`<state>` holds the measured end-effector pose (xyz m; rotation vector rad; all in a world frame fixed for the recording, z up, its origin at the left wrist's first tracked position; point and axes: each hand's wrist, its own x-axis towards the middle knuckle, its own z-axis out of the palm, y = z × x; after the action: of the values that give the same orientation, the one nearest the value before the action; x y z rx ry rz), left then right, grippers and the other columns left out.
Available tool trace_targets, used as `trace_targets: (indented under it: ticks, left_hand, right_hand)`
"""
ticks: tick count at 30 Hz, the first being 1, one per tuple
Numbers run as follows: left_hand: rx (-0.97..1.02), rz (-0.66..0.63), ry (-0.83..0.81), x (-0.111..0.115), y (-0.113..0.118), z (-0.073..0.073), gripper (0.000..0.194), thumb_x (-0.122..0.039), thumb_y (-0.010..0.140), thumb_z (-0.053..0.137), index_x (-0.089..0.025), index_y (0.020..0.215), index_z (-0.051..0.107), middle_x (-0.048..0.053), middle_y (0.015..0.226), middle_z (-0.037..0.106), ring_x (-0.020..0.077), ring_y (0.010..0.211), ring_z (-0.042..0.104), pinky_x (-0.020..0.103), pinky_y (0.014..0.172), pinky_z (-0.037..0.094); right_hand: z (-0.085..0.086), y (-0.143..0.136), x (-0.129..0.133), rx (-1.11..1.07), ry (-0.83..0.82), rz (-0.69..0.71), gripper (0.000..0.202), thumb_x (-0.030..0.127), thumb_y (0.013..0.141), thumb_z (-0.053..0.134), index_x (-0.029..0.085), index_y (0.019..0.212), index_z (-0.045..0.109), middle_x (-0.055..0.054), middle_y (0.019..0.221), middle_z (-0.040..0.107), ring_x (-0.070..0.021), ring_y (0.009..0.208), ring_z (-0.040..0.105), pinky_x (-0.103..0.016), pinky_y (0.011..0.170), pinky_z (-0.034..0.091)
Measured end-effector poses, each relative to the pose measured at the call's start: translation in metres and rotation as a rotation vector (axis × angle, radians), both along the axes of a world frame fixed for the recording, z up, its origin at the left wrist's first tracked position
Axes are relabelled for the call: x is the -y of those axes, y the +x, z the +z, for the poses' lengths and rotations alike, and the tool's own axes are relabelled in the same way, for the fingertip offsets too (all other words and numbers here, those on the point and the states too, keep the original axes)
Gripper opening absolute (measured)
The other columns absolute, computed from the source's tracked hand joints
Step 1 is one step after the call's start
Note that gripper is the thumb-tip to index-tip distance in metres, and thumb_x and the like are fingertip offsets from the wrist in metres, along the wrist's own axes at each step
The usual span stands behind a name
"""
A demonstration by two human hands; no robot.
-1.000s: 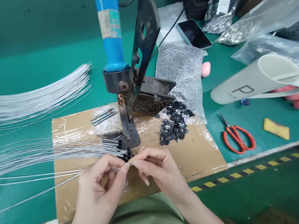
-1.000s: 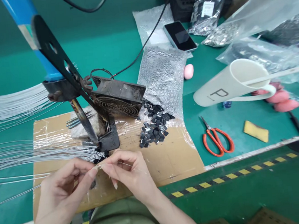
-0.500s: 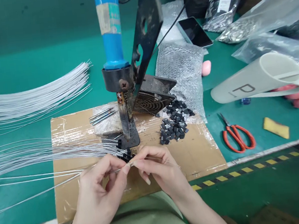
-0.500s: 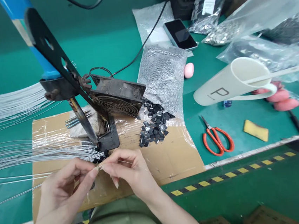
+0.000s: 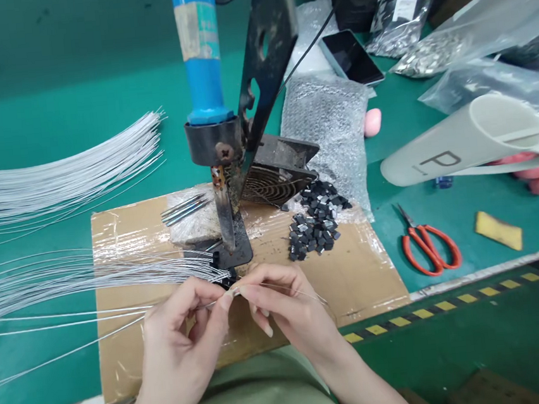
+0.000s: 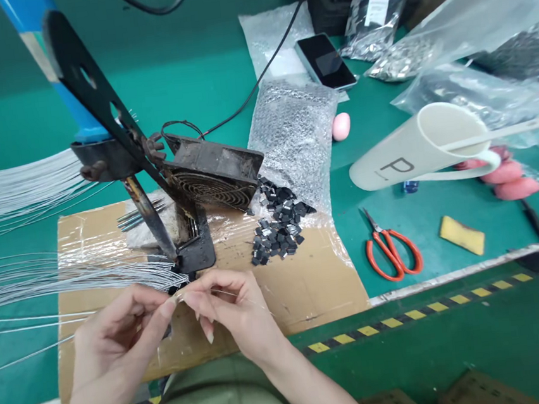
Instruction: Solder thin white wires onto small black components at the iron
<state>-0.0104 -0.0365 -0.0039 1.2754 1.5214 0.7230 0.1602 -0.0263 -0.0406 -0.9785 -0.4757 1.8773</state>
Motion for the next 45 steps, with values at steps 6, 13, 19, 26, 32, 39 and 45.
trace_targets:
  ticks: [6,13,19,26,32,39,45]
  left_hand:
    - [-0.026,-0.014,0.12,0.004,-0.002,-0.011,0.016,-0.028,0.102,0.066,-0.021,0.088,0.07,-0.002,0.069,0.064,0.011,0.058,0.051,0.024,0.052,0.036]
    - [-0.059,-0.001,0.179,0.004,0.001,-0.011,0.014,-0.025,0.101,0.067,-0.021,0.088,0.071,-0.002,0.069,0.067,0.0108,0.059,0.056,0.022,0.053,0.04]
    - [-0.095,-0.013,0.24,0.007,0.002,-0.012,0.011,-0.021,0.1,0.067,-0.021,0.089,0.071,-0.001,0.071,0.071,0.0109,0.059,0.058,0.023,0.054,0.041]
    - [-0.129,0.092,0.257,0.007,0.013,-0.011,0.015,-0.024,0.098,0.069,-0.02,0.084,0.071,-0.003,0.062,0.063,0.0104,0.053,0.049,0.026,0.051,0.034]
    - [-0.084,0.141,0.23,0.008,0.015,-0.013,0.016,-0.024,0.097,0.069,-0.02,0.082,0.07,-0.003,0.062,0.061,0.0102,0.052,0.047,0.025,0.051,0.034]
    - [0.042,0.185,0.143,0.004,0.014,-0.012,0.013,-0.026,0.095,0.073,-0.02,0.083,0.072,-0.003,0.065,0.064,0.0095,0.053,0.046,0.021,0.048,0.034]
    - [0.044,0.244,0.093,0.001,0.014,-0.006,0.013,-0.026,0.094,0.074,-0.02,0.082,0.073,-0.002,0.067,0.067,0.0102,0.054,0.049,0.02,0.049,0.037]
  right_hand:
    - [0.0,-0.005,0.0,-0.02,-0.015,-0.044,0.018,0.038,0.08,0.09,0.02,0.079,0.087,0.004,0.053,0.061,-0.0069,0.04,0.046,-0.021,0.039,0.033]
    - [-0.002,-0.006,0.001,-0.051,-0.003,-0.044,0.015,0.036,0.083,0.089,0.021,0.081,0.087,0.004,0.055,0.062,-0.0057,0.039,0.047,-0.019,0.039,0.034]
    - [-0.001,-0.006,0.001,-0.041,-0.021,-0.048,0.018,0.036,0.082,0.088,0.019,0.078,0.085,0.004,0.053,0.061,-0.0059,0.039,0.045,-0.019,0.038,0.034]
    - [-0.001,-0.011,0.003,-0.037,-0.042,-0.1,0.016,0.035,0.08,0.088,0.019,0.077,0.086,0.003,0.053,0.061,-0.005,0.038,0.041,-0.019,0.036,0.031]
    - [0.0,-0.016,0.004,-0.036,-0.051,-0.148,0.016,0.035,0.078,0.089,0.02,0.076,0.085,0.005,0.052,0.057,-0.0049,0.037,0.038,-0.018,0.034,0.031]
    - [-0.005,-0.013,0.007,-0.011,0.024,-0.127,0.015,0.038,0.086,0.086,0.023,0.087,0.088,0.003,0.063,0.063,-0.0055,0.039,0.049,-0.017,0.034,0.04]
    - [-0.004,-0.011,0.008,0.103,0.067,-0.126,0.014,0.038,0.086,0.087,0.024,0.088,0.089,-0.001,0.077,0.073,-0.0072,0.042,0.057,-0.02,0.037,0.05]
